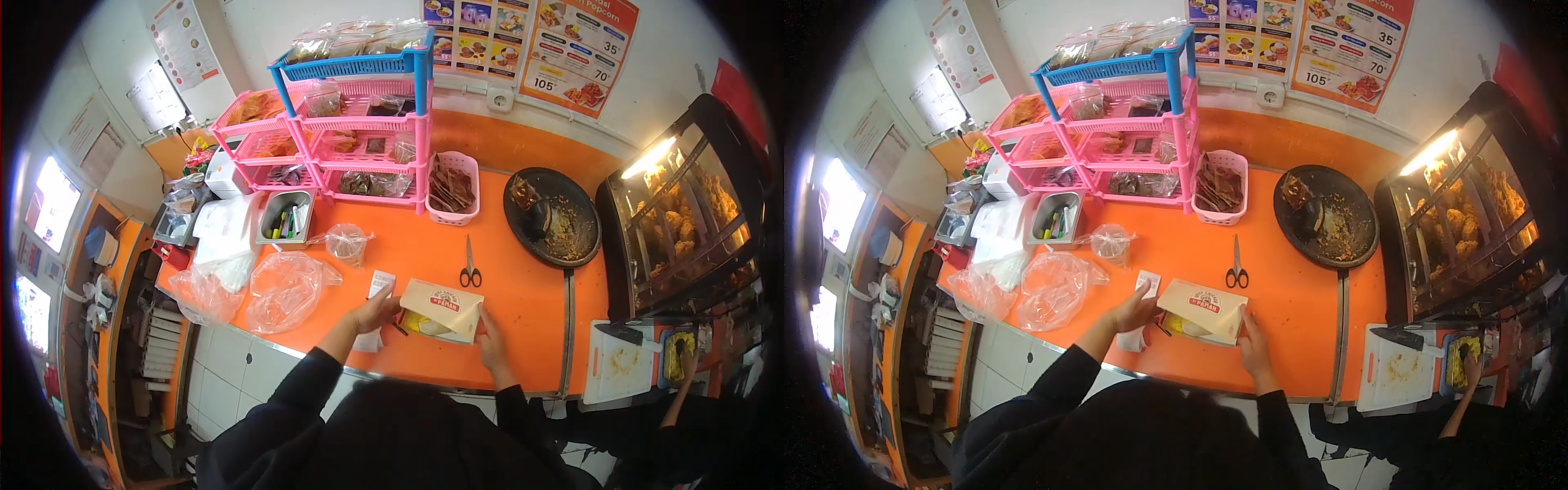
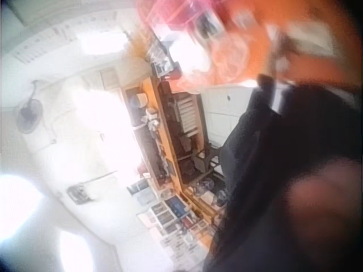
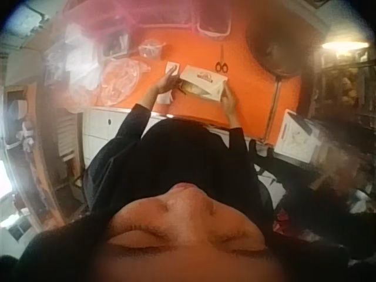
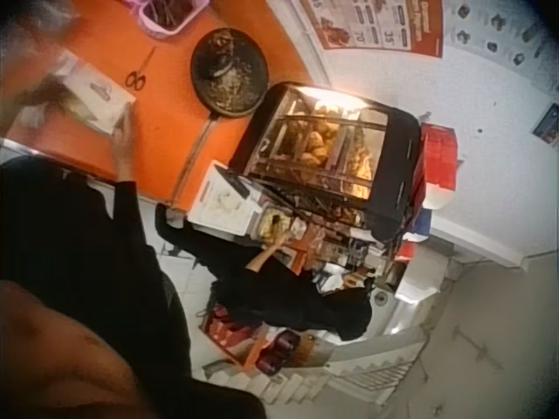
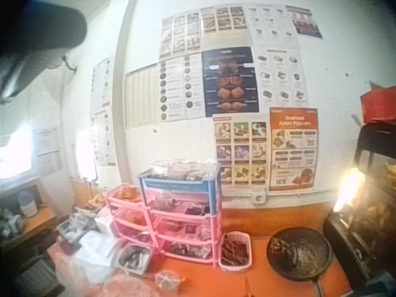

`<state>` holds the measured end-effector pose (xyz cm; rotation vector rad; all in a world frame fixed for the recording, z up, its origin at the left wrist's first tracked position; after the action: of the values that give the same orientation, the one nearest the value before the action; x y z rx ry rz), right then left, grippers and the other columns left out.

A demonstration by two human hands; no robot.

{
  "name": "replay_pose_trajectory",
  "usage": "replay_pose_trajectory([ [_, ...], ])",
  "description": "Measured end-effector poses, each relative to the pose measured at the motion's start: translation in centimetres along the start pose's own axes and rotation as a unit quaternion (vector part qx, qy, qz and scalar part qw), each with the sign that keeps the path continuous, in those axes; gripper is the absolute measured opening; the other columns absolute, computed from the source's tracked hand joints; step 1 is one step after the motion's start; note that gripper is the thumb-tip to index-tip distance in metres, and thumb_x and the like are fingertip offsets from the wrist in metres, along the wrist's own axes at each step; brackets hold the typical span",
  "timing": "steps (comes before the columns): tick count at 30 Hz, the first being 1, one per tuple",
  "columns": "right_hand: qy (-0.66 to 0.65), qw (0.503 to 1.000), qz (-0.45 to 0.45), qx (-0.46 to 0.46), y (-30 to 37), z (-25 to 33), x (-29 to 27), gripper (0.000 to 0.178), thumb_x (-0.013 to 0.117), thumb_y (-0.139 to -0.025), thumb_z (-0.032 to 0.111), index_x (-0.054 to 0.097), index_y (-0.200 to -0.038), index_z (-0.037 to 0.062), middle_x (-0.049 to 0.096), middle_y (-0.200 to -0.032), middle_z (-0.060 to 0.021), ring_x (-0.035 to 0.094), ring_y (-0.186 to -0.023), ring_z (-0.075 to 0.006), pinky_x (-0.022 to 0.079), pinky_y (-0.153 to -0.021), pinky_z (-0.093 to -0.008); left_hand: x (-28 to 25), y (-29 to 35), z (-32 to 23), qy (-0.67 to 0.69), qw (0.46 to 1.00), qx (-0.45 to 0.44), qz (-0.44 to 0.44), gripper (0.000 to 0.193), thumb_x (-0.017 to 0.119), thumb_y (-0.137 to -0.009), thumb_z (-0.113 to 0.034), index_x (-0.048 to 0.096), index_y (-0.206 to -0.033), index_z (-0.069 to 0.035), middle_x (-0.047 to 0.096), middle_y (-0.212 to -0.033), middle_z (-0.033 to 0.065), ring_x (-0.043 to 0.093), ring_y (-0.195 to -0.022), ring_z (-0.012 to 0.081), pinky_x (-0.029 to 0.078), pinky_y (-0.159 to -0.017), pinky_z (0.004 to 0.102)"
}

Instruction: The person prepares and seals a beverage cup using a sealing machine. They then move to a counter, mark a receipt with a pen, retrieve straws from under a table, and pack the food containers, drink, and utensils into plastic bags.

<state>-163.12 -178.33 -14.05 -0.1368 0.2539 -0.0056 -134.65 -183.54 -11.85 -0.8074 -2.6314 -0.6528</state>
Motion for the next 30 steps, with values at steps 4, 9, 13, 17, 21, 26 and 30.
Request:
replay_pose_trajectory([
  [4, 0.02, 0.98, 0.162, 0.111, -1.5, 3.2, 0.3, 0.06, 0.047, -0.09, 0.014, 0.024, -0.144, 0.0011, 0.038, -0.141, -0.0236, 0.033, -0.134, -0.0341, 0.026, -0.109, -0.0389, 1.1, -0.3, -1.3, -0.155, 0.97, -0.171, -0.08, 0.068, 0.017, -0.096, -0.053, 0.052, -0.124, -0.002, 0.058, -0.115, 0.0157, 0.054, -0.105, 0.0281, 0.04, -0.096, 0.0427],
  [9, 0.143, 0.989, -0.022, -0.016, 0.8, -0.9, 4.2, 0.064, 0.048, -0.092, 0.02, 0.019, -0.146, 0.002, 0.024, -0.148, -0.0268, 0.028, -0.136, -0.0391, 0.025, -0.109, -0.0403, 1.5, -0.8, 2.1, -0.666, 0.697, 0.069, -0.256, 0.055, 0.038, -0.095, -0.039, 0.037, -0.138, -0.005, 0.039, -0.138, 0.0201, 0.044, -0.117, 0.0402, 0.036, -0.101, 0.0454],
  [13, 0.131, 0.989, 0.051, 0.036, 0.0, 0.9, 2.7, 0.064, 0.05, -0.093, 0.027, 0.021, -0.146, 0.0057, 0.013, -0.15, -0.0272, 0.021, -0.137, -0.0417, 0.023, -0.11, -0.0436, 1.8, -0.2, 1.0, -0.75, 0.593, 0.233, -0.175, 0.061, 0.047, -0.092, -0.035, 0.027, -0.145, -0.013, 0.024, -0.15, 0.0152, 0.03, -0.134, 0.0354, 0.028, -0.108, 0.0459],
  [17, 0.358, 0.917, 0.159, 0.07, -2.2, 6.1, 3.8, 0.06, 0.046, -0.094, 0.037, 0.025, -0.146, 0.0172, 0.006, -0.153, -0.0235, 0.009, -0.141, -0.0404, 0.015, -0.11, -0.0561, 0.5, -1.3, 1.1, -0.773, 0.594, 0.214, -0.069, 0.064, 0.047, -0.091, -0.043, 0.025, -0.147, -0.019, 0.017, -0.153, 0.0138, 0.016, -0.14, 0.0377, 0.021, -0.111, 0.0495],
  [21, 0.534, 0.818, 0.202, 0.07, -1.7, 6.1, 3.9, 0.063, 0.043, -0.093, 0.049, 0.021, -0.148, 0.0285, -0.003, -0.154, -0.0198, 0.003, -0.142, -0.0373, 0.011, -0.105, -0.0666, 1.4, -0.9, 0.0, -0.756, 0.616, 0.22, -0.032, 0.085, 0.053, -0.081, -0.061, 0.021, -0.148, -0.02, 0.014, -0.153, 0.0169, 0.013, -0.139, 0.0425, 0.02, -0.111, 0.0513],
  [26, 0.483, 0.797, 0.36, -0.045, -3.9, 5.1, 0.7, 0.081, 0.057, -0.08, 0.06, 0.023, -0.147, 0.0284, 0.007, -0.153, -0.0189, 0.001, -0.142, -0.039, 0.01, -0.1, -0.0731, 2.1, -0.2, -1.5, -0.782, 0.596, 0.181, 0.02, 0.104, 0.062, -0.069, -0.067, 0.018, -0.149, -0.015, 0.013, -0.151, 0.0241, 0.012, -0.138, 0.046, 0.017, -0.112, 0.0517],
  [30, 0.48, 0.76, 0.433, -0.064, -5.7, 7.4, 0.2, 0.095, 0.076, -0.065, 0.051, 0.03, -0.144, 0.0262, 0.011, -0.152, -0.0213, 0.011, -0.141, -0.0395, 0.019, -0.103, -0.0676, 2.6, -0.1, -1.3, -0.802, 0.577, 0.142, 0.052, 0.104, 0.062, -0.072, -0.063, 0.015, -0.148, -0.012, 0.011, -0.148, 0.031, 0.015, -0.135, 0.0521, 0.025, -0.109, 0.0529],
])
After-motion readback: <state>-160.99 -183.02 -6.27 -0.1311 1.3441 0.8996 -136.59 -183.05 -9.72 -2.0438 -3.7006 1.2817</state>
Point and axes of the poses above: each hand's wrist, its own y-axis away from the middle knuckle, its own x-axis out of the palm, z = x × y, the point moved 2 cm from there along -y, towards the middle knuckle
